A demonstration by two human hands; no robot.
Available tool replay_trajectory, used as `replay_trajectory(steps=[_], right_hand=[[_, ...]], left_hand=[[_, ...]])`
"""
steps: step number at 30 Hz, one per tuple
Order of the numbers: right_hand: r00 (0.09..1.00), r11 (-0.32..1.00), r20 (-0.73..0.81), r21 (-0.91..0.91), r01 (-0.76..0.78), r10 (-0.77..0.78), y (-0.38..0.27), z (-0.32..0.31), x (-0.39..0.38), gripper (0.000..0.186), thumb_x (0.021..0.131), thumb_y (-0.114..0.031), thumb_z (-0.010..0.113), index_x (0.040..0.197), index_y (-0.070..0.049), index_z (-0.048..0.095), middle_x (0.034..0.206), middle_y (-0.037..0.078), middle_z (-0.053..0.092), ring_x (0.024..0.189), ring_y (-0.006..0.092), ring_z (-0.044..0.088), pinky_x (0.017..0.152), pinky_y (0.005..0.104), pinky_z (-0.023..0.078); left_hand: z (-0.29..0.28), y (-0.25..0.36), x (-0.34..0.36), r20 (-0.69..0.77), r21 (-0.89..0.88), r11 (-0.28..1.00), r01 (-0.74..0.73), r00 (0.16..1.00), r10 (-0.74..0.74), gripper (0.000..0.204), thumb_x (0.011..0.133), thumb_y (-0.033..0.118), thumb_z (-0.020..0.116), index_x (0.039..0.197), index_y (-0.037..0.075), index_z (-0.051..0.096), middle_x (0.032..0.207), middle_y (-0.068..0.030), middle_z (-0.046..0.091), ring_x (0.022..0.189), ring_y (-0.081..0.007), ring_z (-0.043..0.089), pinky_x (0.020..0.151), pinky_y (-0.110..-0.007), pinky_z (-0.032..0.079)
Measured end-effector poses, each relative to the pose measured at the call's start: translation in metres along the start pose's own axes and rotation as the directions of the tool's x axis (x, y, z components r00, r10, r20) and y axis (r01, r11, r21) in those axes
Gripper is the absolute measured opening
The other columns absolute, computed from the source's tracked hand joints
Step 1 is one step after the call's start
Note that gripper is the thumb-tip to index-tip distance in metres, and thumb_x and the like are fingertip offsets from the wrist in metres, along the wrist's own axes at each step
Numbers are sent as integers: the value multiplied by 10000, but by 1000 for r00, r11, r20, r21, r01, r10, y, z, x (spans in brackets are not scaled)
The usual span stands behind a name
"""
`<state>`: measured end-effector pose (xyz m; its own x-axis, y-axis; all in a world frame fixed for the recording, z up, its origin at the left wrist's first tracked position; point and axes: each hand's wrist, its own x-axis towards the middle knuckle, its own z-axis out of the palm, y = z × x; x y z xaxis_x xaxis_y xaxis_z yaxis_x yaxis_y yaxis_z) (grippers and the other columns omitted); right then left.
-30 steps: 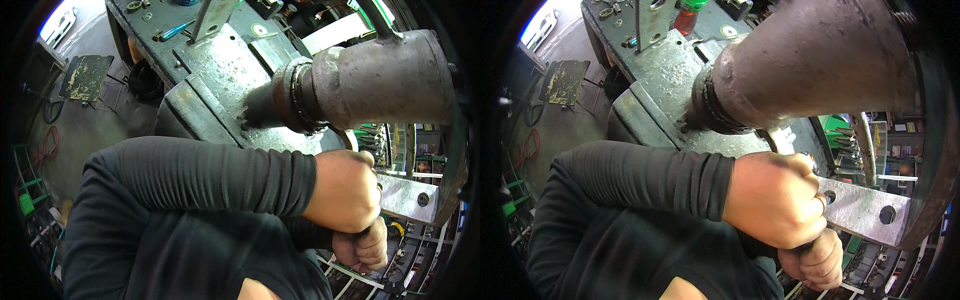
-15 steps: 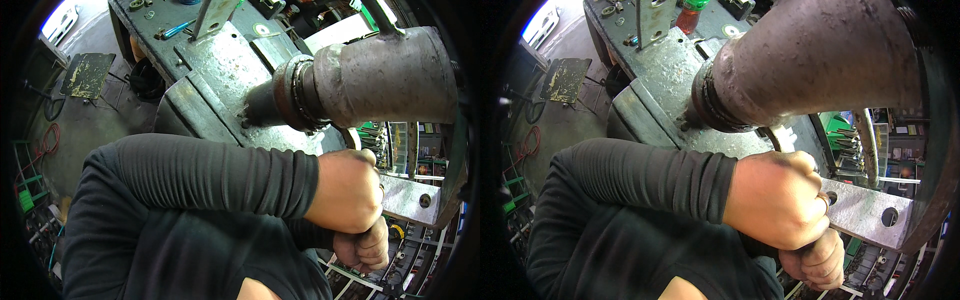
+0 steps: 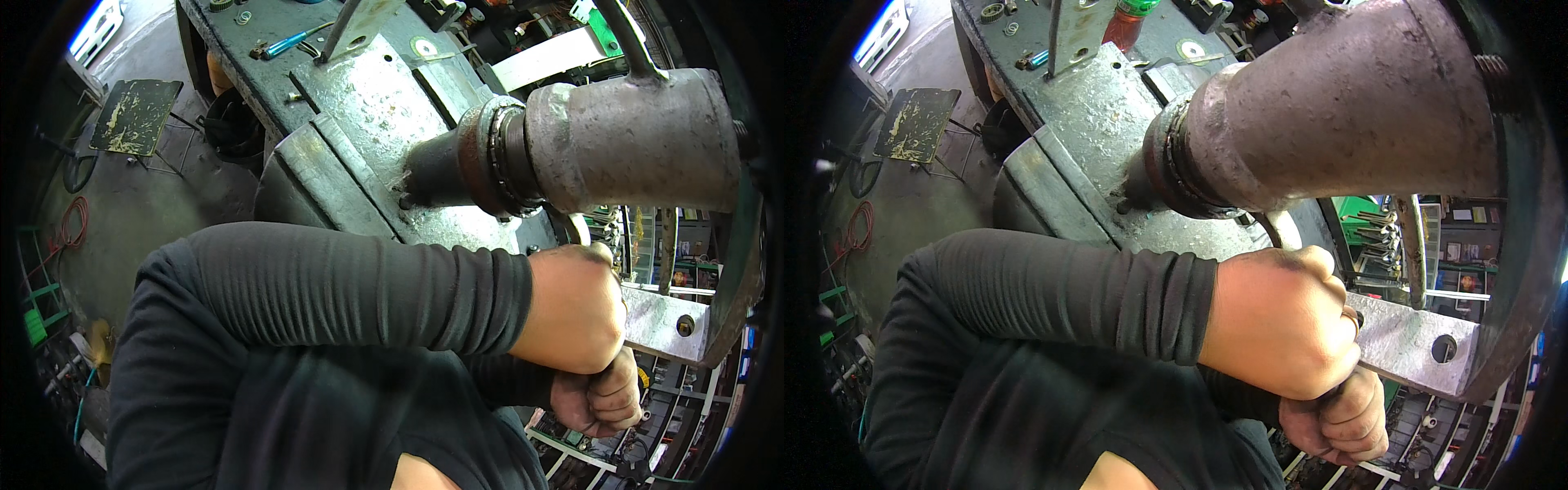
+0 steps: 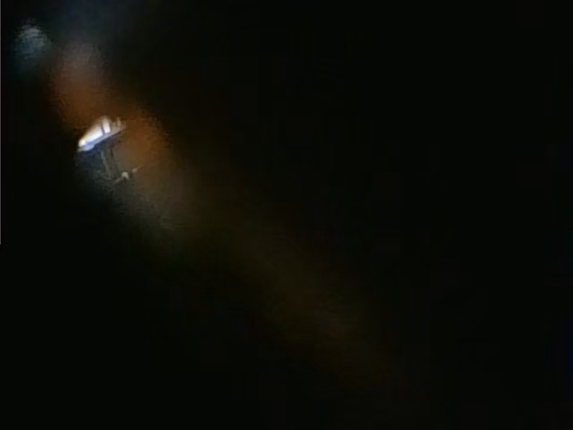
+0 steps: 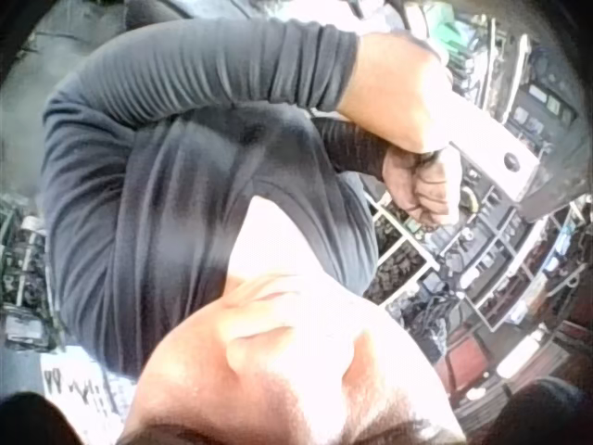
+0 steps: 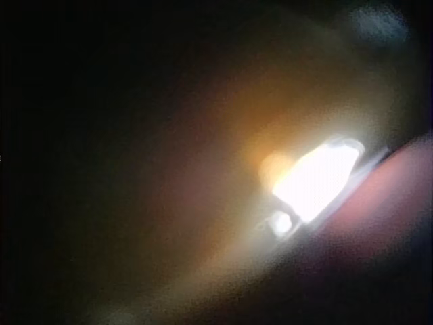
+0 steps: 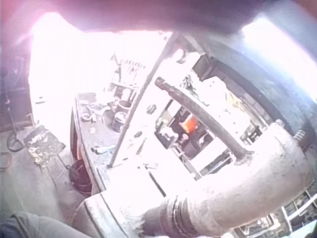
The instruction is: The person operates a manual hydraulic press in a workshop, repeatedly turning the handle to lower and raise the ram. They adjust a cylindrical metal part under the press and continue the pressing cycle multiple times.
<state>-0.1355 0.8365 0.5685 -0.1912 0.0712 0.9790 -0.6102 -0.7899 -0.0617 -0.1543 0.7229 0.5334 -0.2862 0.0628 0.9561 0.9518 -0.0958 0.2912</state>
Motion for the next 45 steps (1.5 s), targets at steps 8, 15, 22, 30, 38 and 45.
replay_trajectory(steps=[8,15,22,30,38,45], right_hand=[[1000,998,-12,-53,-23,22,-3,2,2,229,804,-160,528,624,-167,386,484,-93,367,381,17,343,374,184,231],[1000,998,-11,-55,-30,29,-3,5,3,222,802,-176,515,618,-159,391,481,-82,367,388,23,345,389,188,228],[994,992,-35,-58,-108,106,-6,9,4,203,756,-171,482,579,-154,382,462,-66,349,395,39,335,423,207,213],[998,990,-42,-130,-61,56,-10,8,4,180,802,-163,497,640,-158,418,465,-92,357,377,17,366,371,178,236],[990,984,-43,-113,-136,132,-9,15,7,227,763,-148,453,562,-158,349,450,-61,353,372,36,335,413,203,211],[985,977,-44,-123,-172,168,-11,17,9,231,765,-158,466,564,-160,352,453,-61,356,372,35,338,416,203,216]], left_hand=[[4,-1,2,38,247,968,-42,999,34,121,611,204,631,530,144,564,541,-6,527,521,-158,525,531,-351,395],[-7,2,3,85,378,924,-59,996,29,128,599,272,640,539,160,654,578,11,623,564,-155,617,540,-370,436],[-14,7,5,93,410,909,-68,995,33,123,588,271,643,551,155,661,590,16,634,582,-157,632,543,-360,443],[-19,9,5,104,448,890,-83,994,41,123,587,266,648,567,148,673,592,17,639,598,-157,643,543,-360,450],[-16,9,5,90,452,890,-64,996,26,119,590,262,654,572,146,677,592,17,642,604,-158,645,560,-361,452],[-18,12,6,103,443,895,-55,995,10,121,592,265,655,577,148,682,594,20,645,612,-158,650,577,-361,453]])
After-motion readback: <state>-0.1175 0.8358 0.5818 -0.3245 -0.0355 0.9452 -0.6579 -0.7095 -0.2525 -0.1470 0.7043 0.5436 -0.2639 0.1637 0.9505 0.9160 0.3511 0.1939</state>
